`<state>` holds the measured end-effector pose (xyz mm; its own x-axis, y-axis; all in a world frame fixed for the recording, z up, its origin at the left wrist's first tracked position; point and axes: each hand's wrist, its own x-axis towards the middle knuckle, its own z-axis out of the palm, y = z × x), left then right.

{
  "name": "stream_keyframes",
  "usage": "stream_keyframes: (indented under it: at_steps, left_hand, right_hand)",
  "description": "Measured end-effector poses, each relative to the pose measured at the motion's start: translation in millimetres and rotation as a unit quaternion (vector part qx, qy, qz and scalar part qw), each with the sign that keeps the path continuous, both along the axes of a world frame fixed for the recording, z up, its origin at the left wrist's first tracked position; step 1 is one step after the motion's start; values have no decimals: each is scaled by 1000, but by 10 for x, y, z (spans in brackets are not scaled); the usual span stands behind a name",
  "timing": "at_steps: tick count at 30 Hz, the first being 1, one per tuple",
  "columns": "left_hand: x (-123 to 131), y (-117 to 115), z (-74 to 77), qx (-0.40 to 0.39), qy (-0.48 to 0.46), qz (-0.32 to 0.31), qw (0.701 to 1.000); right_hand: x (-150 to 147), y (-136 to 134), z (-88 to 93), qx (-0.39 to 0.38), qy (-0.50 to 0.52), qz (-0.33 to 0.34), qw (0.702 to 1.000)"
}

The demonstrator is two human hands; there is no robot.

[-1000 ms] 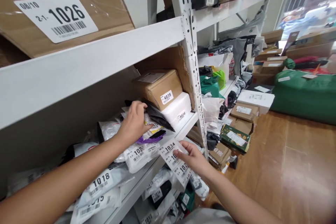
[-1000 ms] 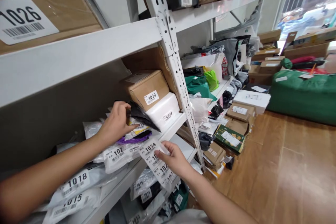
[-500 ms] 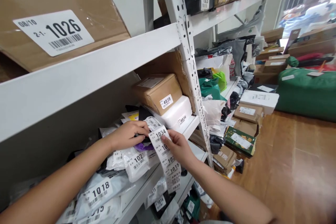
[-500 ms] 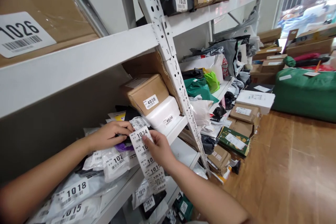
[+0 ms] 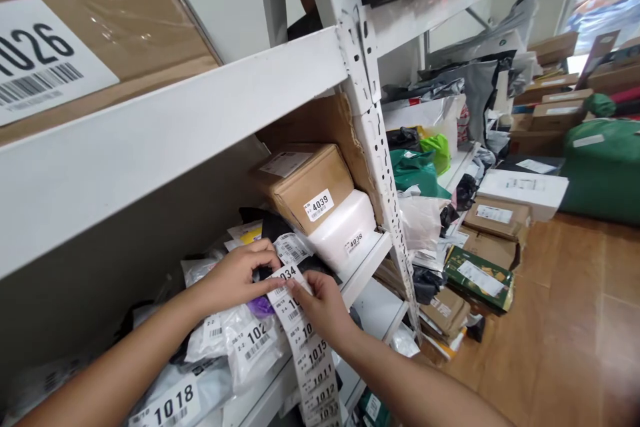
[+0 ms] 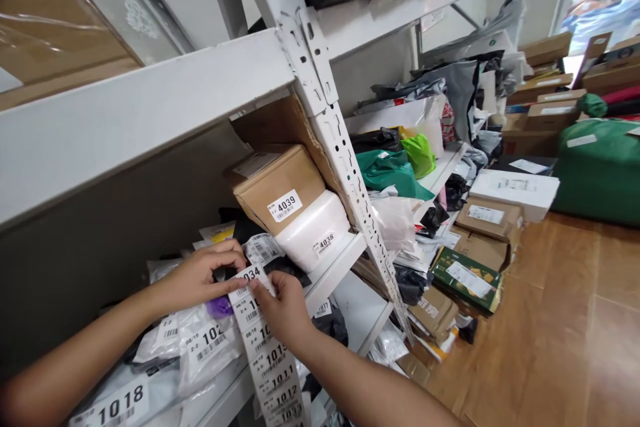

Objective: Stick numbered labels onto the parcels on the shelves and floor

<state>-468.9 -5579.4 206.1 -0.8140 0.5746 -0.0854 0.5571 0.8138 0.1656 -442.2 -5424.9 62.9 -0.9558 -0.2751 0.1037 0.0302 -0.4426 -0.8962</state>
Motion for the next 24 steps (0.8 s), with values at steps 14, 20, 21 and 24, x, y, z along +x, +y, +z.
stream_keyframes:
  at_steps: [14, 20, 21, 24]
  left_hand:
    - [-56, 65, -88, -79, 30, 73, 994]
    - [-19, 81, -109, -85, 22, 84, 993]
    - [-10, 89, -108, -86, 21, 86, 992]
    - [9, 100, -111, -81, 25, 93, 992]
  right_hand:
    - [5, 202, 16, -26, -46, 123, 991]
    - [105, 227, -77, 45, -7, 95, 994]
    - [113, 233, -99, 51, -9, 96, 994]
    - [144, 288, -183, 71, -11, 85, 994]
